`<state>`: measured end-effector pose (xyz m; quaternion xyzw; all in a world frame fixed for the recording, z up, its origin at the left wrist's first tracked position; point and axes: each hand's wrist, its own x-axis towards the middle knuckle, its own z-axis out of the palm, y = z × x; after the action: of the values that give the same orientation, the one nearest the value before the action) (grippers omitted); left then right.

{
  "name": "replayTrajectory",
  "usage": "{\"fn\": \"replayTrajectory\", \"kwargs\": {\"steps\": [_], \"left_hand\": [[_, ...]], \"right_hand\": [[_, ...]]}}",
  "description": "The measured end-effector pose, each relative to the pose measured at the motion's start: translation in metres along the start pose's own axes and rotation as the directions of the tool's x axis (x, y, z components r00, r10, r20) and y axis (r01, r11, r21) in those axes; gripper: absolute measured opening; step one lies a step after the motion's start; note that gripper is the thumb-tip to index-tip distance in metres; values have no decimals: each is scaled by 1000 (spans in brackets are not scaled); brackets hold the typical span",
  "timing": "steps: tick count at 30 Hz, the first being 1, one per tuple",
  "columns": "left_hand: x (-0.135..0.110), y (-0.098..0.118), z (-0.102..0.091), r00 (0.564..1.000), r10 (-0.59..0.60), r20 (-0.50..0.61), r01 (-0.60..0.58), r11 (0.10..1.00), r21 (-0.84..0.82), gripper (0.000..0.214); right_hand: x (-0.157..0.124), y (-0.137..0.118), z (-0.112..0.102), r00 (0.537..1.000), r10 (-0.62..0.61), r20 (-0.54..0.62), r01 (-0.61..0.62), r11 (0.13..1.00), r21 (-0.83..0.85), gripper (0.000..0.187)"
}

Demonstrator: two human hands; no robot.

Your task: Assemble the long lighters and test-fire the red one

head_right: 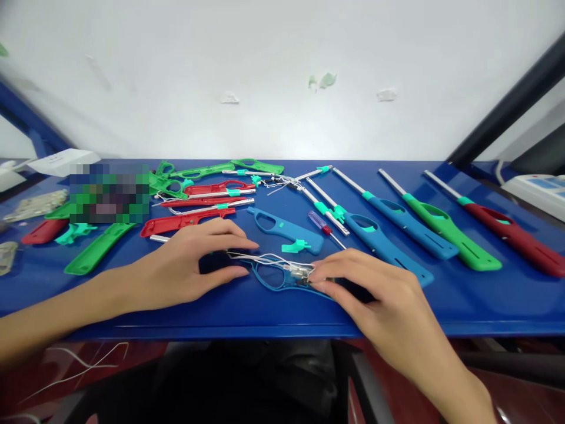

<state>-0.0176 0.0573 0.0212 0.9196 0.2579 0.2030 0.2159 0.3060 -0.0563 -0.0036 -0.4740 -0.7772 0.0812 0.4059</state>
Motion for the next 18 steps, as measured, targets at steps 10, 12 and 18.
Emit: {"fn": "replayTrajectory", "kwargs": {"steps": [10,12,18], "left_hand": [[0,-11,12,997,72,-38,-74,995,-73,19],[-1,-13,13,996,78,-47,-82,993,-80,18],[0,-14,12,994,97,-52,-101,991,-88,17]], "right_hand": [[-1,-5,0,999,-40,-6,40,997,-65,13],[-2,-7,-1,997,-73,-13,71,991,-115,16],[-1,-16,-3,994,-112,-7,110,983,-144,18]]}}
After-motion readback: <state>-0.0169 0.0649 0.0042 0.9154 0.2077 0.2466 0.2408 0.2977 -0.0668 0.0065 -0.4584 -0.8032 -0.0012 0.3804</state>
